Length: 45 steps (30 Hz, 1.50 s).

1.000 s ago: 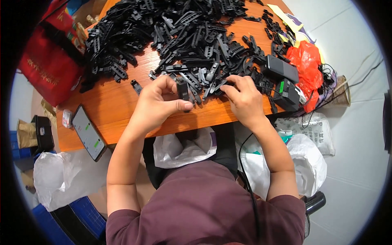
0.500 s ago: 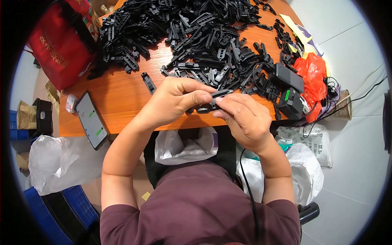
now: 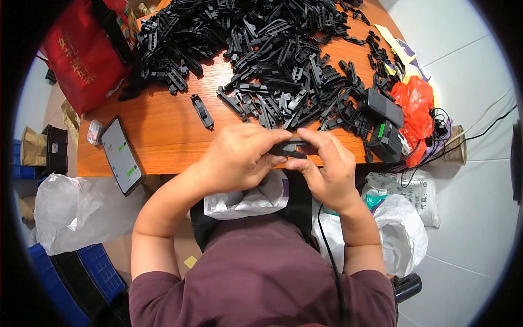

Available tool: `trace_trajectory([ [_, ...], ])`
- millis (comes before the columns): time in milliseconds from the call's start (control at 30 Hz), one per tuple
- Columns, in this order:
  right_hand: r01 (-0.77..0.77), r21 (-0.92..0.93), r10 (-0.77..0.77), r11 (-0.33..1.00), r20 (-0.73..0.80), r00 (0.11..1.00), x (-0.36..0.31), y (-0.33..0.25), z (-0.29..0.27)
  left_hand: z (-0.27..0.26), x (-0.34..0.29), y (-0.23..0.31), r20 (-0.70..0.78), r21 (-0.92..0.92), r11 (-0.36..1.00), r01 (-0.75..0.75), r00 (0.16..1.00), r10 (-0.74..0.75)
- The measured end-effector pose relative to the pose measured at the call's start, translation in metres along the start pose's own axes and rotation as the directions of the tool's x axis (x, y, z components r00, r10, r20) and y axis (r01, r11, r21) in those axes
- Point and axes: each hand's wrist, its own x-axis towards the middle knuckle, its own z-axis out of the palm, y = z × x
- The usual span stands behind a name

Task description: The person sorts plastic components on a table and repeatedly connects pairs of plastic parts together by hand.

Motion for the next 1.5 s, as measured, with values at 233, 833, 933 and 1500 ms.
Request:
trace_trajectory([
  [233,-0.031,0.037,0.022,0.999,0.210,0.977,-0.039,-0.003,0.010,-0.006,-0.019,0.003,0.181,-0.227,0.933,0.281,0.953,-0.243],
  [833,-0.046,-0.608,0.143,0.793,0.111,0.983,-0.010,0.065,-0.016,-0.030,-0.005,-0.056,0.040,0.662,0.732,0.161,0.968,-0.249],
  [933,-0.010,-0.572,0.090,0.820,0.110,0.990,-0.005,0.067,-0.013,-0.032,0.000,-0.050,-0.103,0.411,0.813,0.412,0.907,-0.408],
  [1500,0.242,0.068,-0.235,0.968,-0.105,0.966,0.025,0.000,0.008,-0.024,0.024,-0.010,0.295,-0.574,0.556,0.601,0.785,-0.545],
])
